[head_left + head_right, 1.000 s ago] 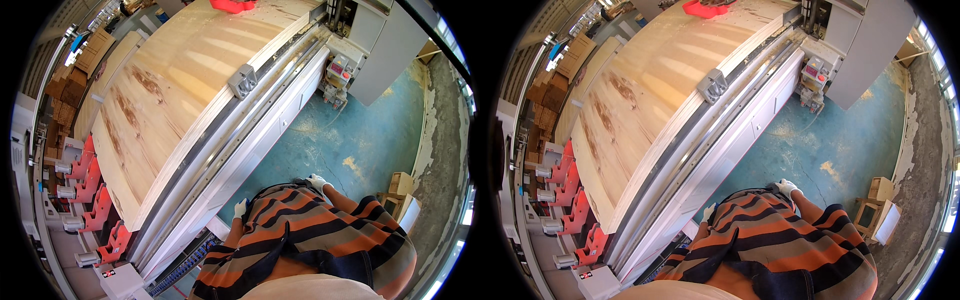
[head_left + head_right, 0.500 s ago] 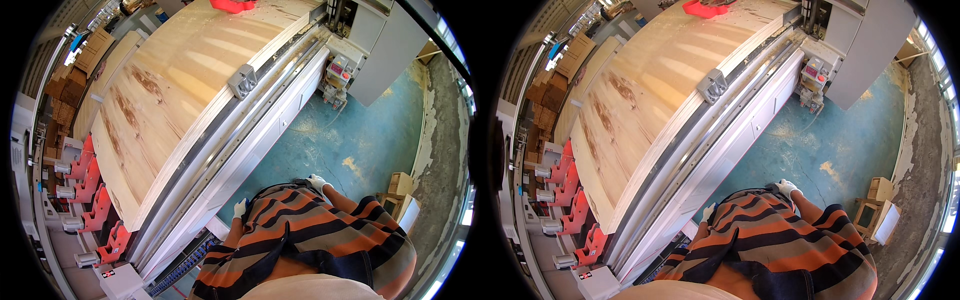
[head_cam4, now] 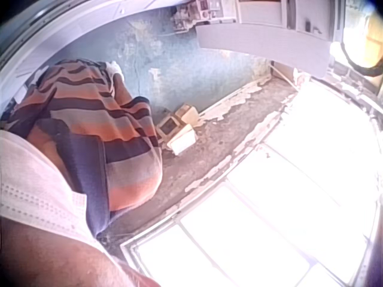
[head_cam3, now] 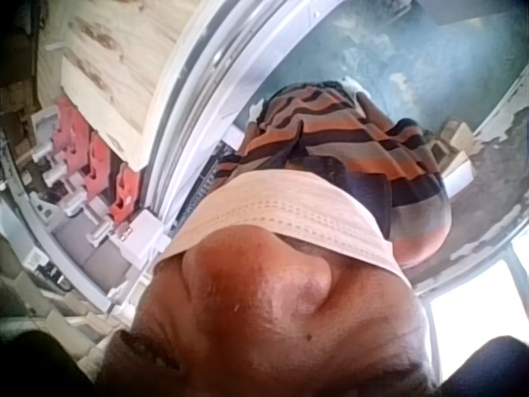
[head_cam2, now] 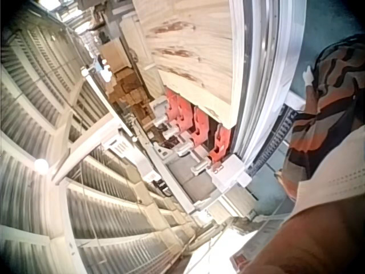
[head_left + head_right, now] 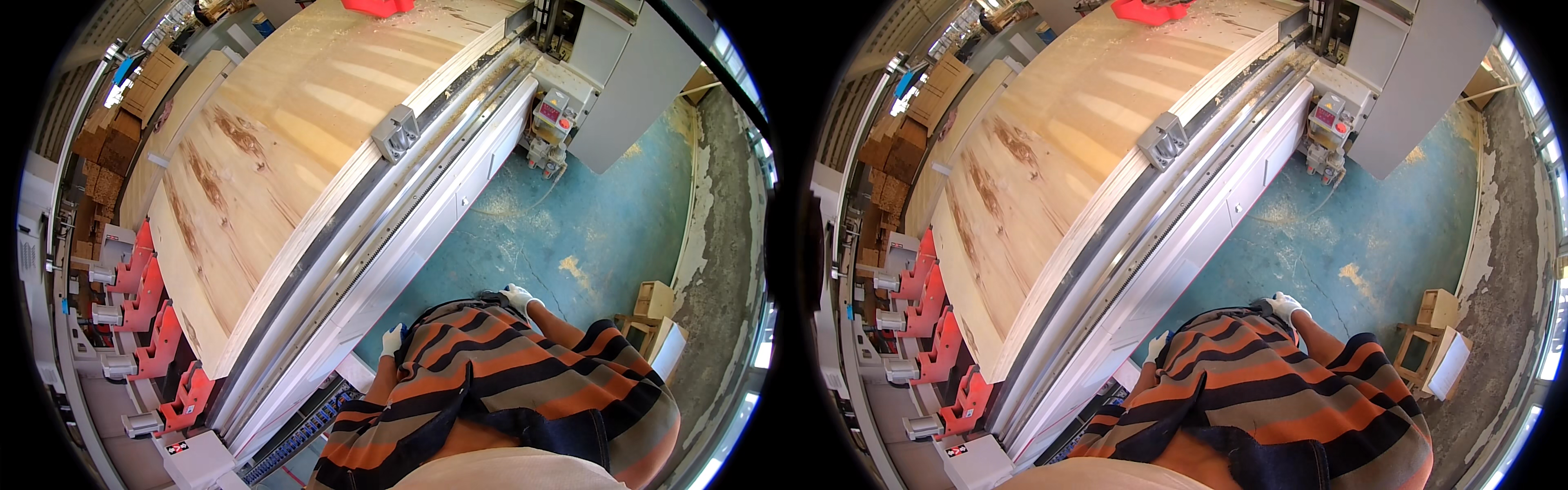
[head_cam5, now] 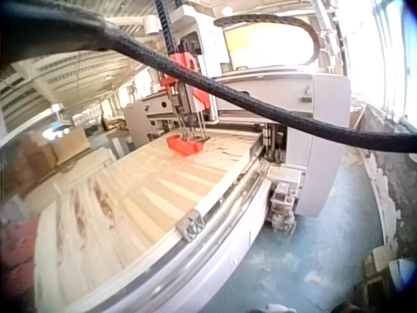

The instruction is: The person monitors a large piece of wood being processed by an automated industrial saw.

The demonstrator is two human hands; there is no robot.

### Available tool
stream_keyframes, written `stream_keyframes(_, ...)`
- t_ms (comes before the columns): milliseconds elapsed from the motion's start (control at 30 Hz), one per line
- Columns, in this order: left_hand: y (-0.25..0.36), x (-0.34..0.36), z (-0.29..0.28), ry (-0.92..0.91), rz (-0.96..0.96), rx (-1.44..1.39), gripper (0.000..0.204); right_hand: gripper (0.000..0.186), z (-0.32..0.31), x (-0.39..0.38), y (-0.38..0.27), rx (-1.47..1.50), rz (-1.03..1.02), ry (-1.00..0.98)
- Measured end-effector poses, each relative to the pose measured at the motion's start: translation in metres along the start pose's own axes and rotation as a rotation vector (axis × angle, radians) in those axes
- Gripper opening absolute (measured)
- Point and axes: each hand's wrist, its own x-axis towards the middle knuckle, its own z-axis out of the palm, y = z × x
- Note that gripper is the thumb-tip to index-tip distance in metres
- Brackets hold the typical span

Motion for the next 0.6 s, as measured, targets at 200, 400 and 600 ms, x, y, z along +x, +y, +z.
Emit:
stream_keyframes(200,-0.001,-0.001,0.0,-0.006,0.15,0.205,0.014,0.027,-0.008,-0.009,-0.007,-0.147,-0.103,-0.032)
stream_keyframes(400,0.017,-0.002,-0.005,-0.027,-0.09,-0.045,0.017,0.03,0.014,0.014,0.021,0.02,-0.007,-0.007)
stream_keyframes(600,0.0,0.0,-0.001,-0.024,-0.097,-0.059,0.023,0.029,0.017,0.017,0.023,0.059,0.017,-0.006)
